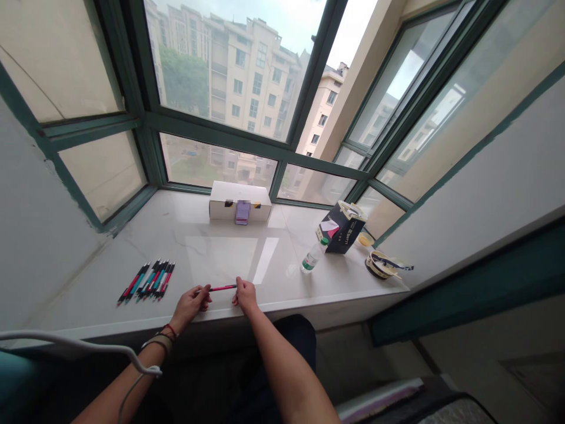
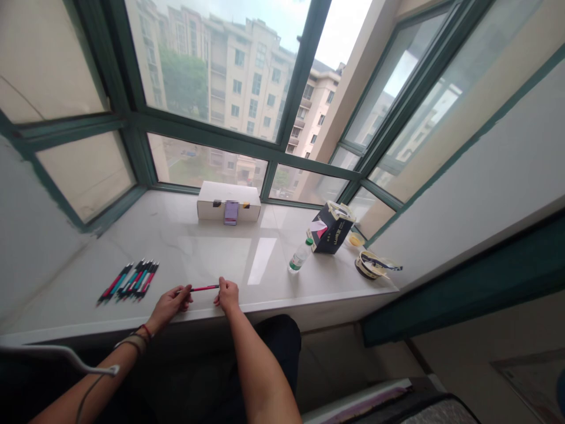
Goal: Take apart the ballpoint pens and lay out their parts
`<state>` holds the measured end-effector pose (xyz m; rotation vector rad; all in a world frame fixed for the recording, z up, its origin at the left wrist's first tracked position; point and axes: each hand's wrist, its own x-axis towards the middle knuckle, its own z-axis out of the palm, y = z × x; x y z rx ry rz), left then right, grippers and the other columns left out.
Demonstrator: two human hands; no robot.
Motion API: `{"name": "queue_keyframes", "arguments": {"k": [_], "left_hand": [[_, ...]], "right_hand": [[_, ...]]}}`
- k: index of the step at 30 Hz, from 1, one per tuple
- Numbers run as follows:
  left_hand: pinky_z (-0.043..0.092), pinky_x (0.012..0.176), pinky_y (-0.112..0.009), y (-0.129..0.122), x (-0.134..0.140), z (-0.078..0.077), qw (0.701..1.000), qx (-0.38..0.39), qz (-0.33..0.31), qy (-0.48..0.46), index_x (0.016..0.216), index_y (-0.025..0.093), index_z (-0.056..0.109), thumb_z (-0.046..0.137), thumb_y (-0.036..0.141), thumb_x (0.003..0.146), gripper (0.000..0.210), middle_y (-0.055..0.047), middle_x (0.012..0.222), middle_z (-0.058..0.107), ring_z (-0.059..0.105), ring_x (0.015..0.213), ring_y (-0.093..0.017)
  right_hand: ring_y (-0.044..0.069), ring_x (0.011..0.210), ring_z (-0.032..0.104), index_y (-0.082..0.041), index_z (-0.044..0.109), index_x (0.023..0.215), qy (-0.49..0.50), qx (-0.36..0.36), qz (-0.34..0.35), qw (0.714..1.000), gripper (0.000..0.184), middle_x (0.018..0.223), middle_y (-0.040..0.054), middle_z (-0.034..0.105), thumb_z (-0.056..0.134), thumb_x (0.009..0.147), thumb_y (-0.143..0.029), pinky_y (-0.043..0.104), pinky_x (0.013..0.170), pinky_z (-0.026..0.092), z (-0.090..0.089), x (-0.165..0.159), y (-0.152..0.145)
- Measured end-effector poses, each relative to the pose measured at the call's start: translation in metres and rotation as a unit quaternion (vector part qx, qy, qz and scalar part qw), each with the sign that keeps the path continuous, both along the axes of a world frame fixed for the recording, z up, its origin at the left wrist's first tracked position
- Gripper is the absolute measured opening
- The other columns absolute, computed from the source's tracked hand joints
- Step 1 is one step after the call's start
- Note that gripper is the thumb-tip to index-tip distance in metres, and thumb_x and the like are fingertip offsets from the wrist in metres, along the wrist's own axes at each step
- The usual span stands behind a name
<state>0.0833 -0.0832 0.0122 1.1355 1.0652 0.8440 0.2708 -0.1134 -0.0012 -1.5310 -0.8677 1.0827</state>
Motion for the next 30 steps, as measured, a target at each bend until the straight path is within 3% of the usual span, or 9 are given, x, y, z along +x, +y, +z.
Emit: {"name": "queue_keyframes", "arguments": {"k": [6, 9, 12, 16, 19, 25, 30], "left_hand": [[0.042, 0.040, -0.021, -0.002, 0.001, 0.007, 0.999, -0.008, 0.012, 0.038, 0.063, 0.016, 0.057, 0.062, 0.069, 0.070, 0.054, -0.002, 0.052, 0.060, 0.049, 0.041, -0.010], [0.044, 0.042, -0.021, -0.003, 0.000, 0.006, 0.999, -0.007, 0.018, 0.034, 0.066, 0.015, 0.058, 0.064, 0.067, 0.070, 0.052, -0.002, 0.055, 0.062, 0.051, 0.043, -0.010], [0.049, 0.048, -0.023, -0.001, 0.000, 0.005, 1.000, -0.008, 0.021, 0.014, 0.081, 0.016, 0.060, 0.070, 0.061, 0.068, 0.049, -0.002, 0.065, 0.066, 0.055, 0.049, -0.010], [0.054, 0.053, -0.025, 0.001, -0.001, 0.003, 1.000, -0.009, 0.005, 0.008, 0.105, 0.017, 0.057, 0.079, 0.056, 0.058, 0.065, -0.002, 0.070, 0.069, 0.061, 0.052, -0.012], [0.055, 0.056, -0.026, 0.002, -0.002, 0.001, 1.000, 0.000, 0.002, 0.007, 0.100, 0.017, 0.057, 0.080, 0.055, 0.057, 0.062, -0.002, 0.074, 0.070, 0.062, 0.054, -0.012], [0.053, 0.049, -0.024, 0.000, -0.003, 0.001, 1.000, 0.004, 0.003, 0.005, 0.083, 0.017, 0.055, 0.068, 0.060, 0.070, 0.047, 0.000, 0.068, 0.066, 0.057, 0.050, -0.010], [0.052, 0.047, -0.024, -0.002, 0.000, 0.002, 0.999, 0.018, 0.031, 0.023, 0.071, 0.018, 0.051, 0.055, 0.065, 0.079, 0.048, 0.001, 0.061, 0.061, 0.052, 0.042, -0.009]], "right_hand": [[0.013, 0.034, 0.049, -0.023, 0.042, 0.061, -0.002, -0.010, -0.002, 1.000, 0.047, 0.037, -0.0061, 0.042, 0.043, 0.087, -0.063, 0.020, 0.033, 0.032, -0.001, -0.001, 0.001], [0.013, 0.034, 0.050, -0.023, 0.042, 0.061, 0.006, -0.008, -0.006, 1.000, 0.047, 0.037, -0.0064, 0.041, 0.043, 0.088, -0.062, 0.020, 0.033, 0.032, -0.003, 0.000, 0.002], [0.013, 0.034, 0.050, -0.022, 0.043, 0.060, 0.004, -0.017, -0.003, 1.000, 0.048, 0.037, -0.0053, 0.044, 0.043, 0.088, -0.061, 0.020, 0.035, 0.035, -0.001, 0.000, 0.002], [0.012, 0.034, 0.050, -0.022, 0.044, 0.059, -0.004, -0.031, -0.006, 0.999, 0.049, 0.037, -0.0047, 0.046, 0.043, 0.089, -0.061, 0.019, 0.037, 0.036, 0.005, 0.000, 0.001], [0.012, 0.033, 0.049, -0.021, 0.044, 0.059, -0.006, -0.031, -0.010, 0.999, 0.050, 0.036, -0.0045, 0.047, 0.044, 0.089, -0.062, 0.019, 0.036, 0.036, 0.008, -0.001, 0.000], [0.012, 0.031, 0.048, -0.022, 0.044, 0.059, -0.010, -0.024, -0.011, 1.000, 0.050, 0.034, -0.0045, 0.047, 0.044, 0.088, -0.063, 0.019, 0.036, 0.035, 0.007, -0.002, 0.000], [0.012, 0.033, 0.050, -0.022, 0.042, 0.059, -0.005, -0.024, -0.017, 1.000, 0.050, 0.036, -0.0046, 0.047, 0.044, 0.087, -0.064, 0.019, 0.037, 0.035, 0.008, -0.002, -0.001]]}}
